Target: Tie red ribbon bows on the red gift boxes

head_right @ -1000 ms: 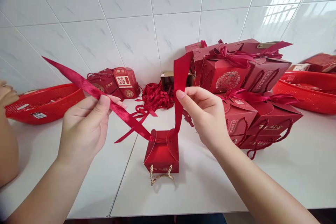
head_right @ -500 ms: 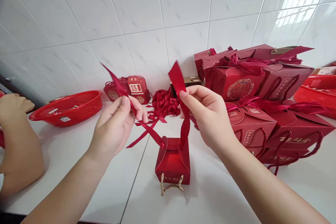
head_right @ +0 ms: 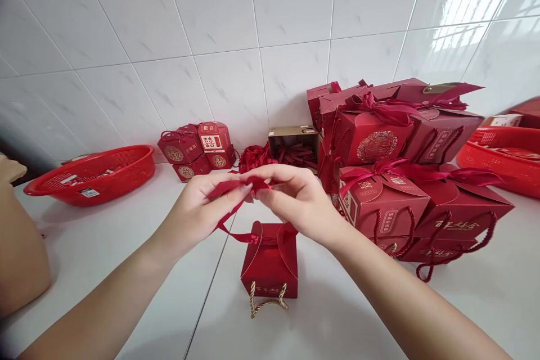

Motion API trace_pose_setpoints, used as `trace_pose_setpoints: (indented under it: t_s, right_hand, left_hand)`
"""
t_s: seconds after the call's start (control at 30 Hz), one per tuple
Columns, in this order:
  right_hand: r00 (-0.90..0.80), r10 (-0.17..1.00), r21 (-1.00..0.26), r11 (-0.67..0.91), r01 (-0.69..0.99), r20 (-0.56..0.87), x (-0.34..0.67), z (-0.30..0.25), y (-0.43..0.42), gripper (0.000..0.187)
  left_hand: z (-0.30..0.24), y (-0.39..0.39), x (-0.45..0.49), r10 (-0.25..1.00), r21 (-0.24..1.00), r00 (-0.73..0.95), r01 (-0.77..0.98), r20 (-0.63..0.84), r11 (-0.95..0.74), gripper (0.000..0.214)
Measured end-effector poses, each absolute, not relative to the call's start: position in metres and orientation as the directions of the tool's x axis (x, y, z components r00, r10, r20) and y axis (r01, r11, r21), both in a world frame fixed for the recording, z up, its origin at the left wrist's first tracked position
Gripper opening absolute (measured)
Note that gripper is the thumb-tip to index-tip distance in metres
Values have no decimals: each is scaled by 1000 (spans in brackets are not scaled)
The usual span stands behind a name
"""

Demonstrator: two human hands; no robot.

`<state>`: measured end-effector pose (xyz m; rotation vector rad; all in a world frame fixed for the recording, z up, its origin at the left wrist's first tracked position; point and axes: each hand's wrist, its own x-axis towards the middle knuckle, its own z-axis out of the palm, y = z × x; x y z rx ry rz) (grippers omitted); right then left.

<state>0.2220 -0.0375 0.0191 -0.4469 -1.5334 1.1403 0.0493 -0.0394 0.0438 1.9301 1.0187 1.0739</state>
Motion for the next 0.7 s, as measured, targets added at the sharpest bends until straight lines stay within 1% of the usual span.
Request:
trace_pose_setpoints:
  t_s: [0.1,0.17,0.23,0.3,0.33,0.4,0.47,0.53,0.6,0.63,0.7]
  right_hand:
    - [-299,723,-782,596,-186,622,226,16,-40,17]
    - [-313,629,-679,730,-75,711,231,15,-39,19]
    - [-381,489,-515,856,39,785,237,13,-36,25]
    - [-470,357,-324,934,152,807,242,10,-33,32]
    - [-500,313,-230,948,222,808,245,9,-32,34]
    - [-525,258,-53,926,374,811,248,5,-30,34]
    - [-523,227,70,870,488,822,250,1,-28,33]
    - [-506,208,110,842,528,837,249,-3,-27,33]
    - [-475,205,92,843,530,856,247,-6,-28,34]
    - [-448,211,65,848,525,869,246,-7,-29,35]
    - [-368,231,-23,871,491,901,244,-9,-33,38]
  left_hand:
    - [41,-37,44,877,876,377,258,296,-407,15]
    - [40,-35,41,877,931,414,154,243,-331,15]
    - [40,-33,39,880,977,445,44,168,-208,16]
    - [40,-31,37,874,995,475,-44,99,-88,18]
    - [41,-30,36,869,996,489,-74,78,-47,18]
    - [41,-30,35,859,996,509,-88,51,-7,20]
    - [42,-32,34,853,999,520,-37,51,-37,20]
    - [42,-36,34,835,992,544,40,77,-118,20]
    - [41,-43,34,825,958,549,147,129,-247,23]
    - [40,-48,34,827,918,532,212,181,-337,23]
    - [37,-56,35,812,772,474,351,342,-530,19]
